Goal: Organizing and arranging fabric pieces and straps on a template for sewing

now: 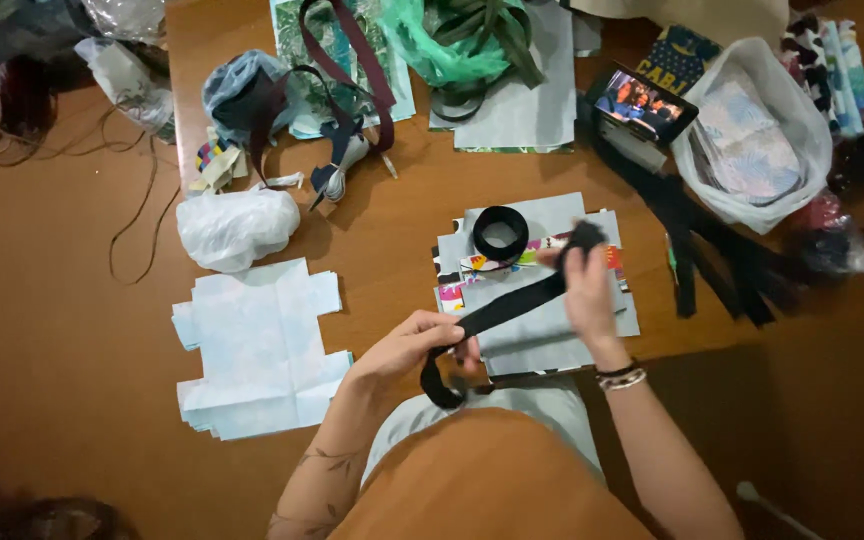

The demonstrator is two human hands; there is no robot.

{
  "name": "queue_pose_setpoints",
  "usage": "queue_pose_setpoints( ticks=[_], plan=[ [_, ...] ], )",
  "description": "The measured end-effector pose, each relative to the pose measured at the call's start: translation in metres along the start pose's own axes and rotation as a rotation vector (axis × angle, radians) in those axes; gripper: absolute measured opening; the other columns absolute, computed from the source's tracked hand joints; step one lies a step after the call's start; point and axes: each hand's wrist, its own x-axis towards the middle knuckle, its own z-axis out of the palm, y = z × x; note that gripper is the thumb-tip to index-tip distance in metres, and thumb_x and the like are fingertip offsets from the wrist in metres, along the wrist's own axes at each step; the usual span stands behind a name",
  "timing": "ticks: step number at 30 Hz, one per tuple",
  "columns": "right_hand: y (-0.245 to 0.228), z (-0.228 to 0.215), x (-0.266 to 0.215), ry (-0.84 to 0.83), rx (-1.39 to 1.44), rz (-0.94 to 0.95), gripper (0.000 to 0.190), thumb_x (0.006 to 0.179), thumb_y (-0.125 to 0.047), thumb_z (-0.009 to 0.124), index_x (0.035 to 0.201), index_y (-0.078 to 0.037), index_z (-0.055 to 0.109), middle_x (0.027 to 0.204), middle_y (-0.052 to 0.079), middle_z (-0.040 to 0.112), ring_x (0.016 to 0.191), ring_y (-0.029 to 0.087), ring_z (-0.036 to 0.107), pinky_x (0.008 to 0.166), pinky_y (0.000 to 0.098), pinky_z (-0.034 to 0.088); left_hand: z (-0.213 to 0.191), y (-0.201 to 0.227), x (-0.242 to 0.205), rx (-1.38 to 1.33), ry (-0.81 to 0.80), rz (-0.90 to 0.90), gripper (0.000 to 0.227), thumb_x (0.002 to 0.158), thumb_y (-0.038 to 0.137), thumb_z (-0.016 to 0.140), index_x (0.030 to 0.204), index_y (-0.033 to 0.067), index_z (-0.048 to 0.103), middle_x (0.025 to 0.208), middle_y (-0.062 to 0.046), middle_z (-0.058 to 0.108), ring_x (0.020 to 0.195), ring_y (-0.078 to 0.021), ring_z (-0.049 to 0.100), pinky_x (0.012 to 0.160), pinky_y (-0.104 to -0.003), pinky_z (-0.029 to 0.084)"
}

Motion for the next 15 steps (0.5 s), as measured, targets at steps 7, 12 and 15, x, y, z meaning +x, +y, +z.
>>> queue_pose_setpoints(
  ticks=[7, 12, 15],
  plan=[
    [0.052, 0.034, -0.053, -0.352, -0.517, 0.02, 0.023, 0.098, -0.021, 0.051, 0.115, -0.007, 0.057, 0.087, 0.023, 0.07, 0.087, 0.042, 0.07, 0.082, 0.0571, 0.053, -0.026, -0.016, 0.03, -0.318, -0.095, 0.253, 0.043, 0.097, 0.035, 0.056, 0.107, -0.0038, 0.072, 0.11, -0.025, 0.072, 0.101, -0.0306, 0.07, 0.084, -0.037, 0.052],
    [0.052, 0.034, -0.074, -0.527, -0.776, -0.082, 0.044, 0.085, -0.004, 0.054, 0.129, -0.007, 0.05, 0.088, 0.016, 0.07, 0.093, 0.034, 0.072, 0.086, 0.0473, 0.057, -0.026, 0.015, 0.028, -0.205, -0.077, 0.317, 0.063, 0.102, 0.045, 0.041, 0.131, -0.007, 0.062, 0.139, -0.021, 0.061, 0.128, -0.0259, 0.058, 0.104, -0.038, 0.045],
    [0.007, 0.04, -0.072, -0.576, -0.397, 0.147, 0.033, 0.082, -0.005, 0.048, 0.061, -0.012, 0.073, 0.06, 0.01, 0.072, 0.067, 0.029, 0.071, 0.074, 0.0398, 0.054, -0.028, 0.012, 0.04, -0.077, -0.091, 0.418, 0.058, 0.106, 0.037, 0.04, 0.134, -0.0101, 0.059, 0.143, -0.025, 0.055, 0.133, -0.0313, 0.053, 0.108, -0.042, 0.043]
  ],
)
